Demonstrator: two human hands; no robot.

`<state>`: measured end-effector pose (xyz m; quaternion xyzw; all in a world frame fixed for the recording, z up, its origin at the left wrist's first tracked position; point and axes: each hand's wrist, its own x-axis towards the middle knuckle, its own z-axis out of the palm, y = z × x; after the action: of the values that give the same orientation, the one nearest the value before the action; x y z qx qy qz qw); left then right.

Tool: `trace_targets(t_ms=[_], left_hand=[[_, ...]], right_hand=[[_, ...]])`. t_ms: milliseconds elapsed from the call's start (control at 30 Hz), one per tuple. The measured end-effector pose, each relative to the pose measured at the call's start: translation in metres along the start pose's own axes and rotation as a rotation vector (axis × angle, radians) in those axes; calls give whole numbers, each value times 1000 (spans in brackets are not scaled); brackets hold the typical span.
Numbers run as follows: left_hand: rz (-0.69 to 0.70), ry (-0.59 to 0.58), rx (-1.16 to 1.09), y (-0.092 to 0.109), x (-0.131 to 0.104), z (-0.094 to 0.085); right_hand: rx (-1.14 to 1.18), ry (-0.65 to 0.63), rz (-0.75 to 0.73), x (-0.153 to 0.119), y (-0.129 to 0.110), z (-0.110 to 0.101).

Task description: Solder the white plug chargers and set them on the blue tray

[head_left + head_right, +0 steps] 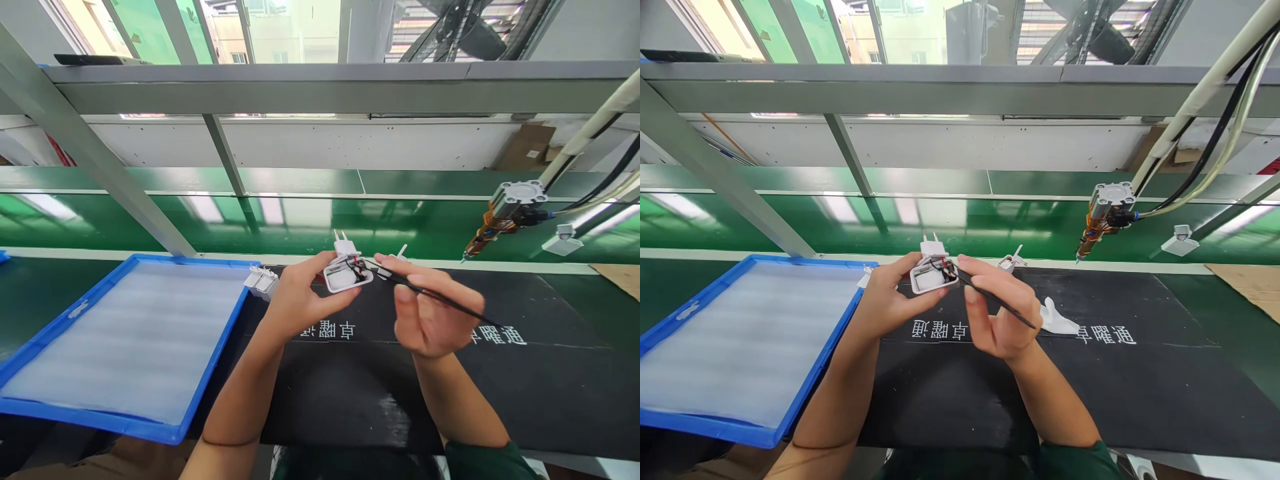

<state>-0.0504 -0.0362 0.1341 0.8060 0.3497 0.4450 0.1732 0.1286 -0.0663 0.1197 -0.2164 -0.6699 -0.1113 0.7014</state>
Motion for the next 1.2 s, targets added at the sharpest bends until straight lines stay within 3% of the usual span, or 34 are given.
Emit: trace_targets(t_ms=[133,233,300,367,467,533,600,700,833,1033,1200], left_hand=[[354,261,396,-20,8,6],[504,291,428,-32,13,13],[405,268,366,-41,15,18],[148,167,265,-52,18,23],[-256,-128,99,-78,22,29],[-395,-301,16,-99,23,35],[-455,-406,-26,-119,22,41],[-466,-525,10,-142,16,50],[-447,-637,-61,-160,9,59],[-486,-505,-312,-167,5,77],[-413,-343,-214,-163,2,82]], right_hand=[[-62,122,54,6,6,-6],[-186,8,136,9,11,-10],[-276,-101,216,10,17,-11],[-330,-262,365,9,28,-13],[-274,-657,734,-1,59,-10],[-134,-880,1001,-17,83,-3],[-23,-963,1116,-39,104,8],[119,-996,1252,-74,123,27],[273,-966,1375,-107,131,42],[407,-945,1457,-119,137,45],[426,-919,1504,-121,140,45]])
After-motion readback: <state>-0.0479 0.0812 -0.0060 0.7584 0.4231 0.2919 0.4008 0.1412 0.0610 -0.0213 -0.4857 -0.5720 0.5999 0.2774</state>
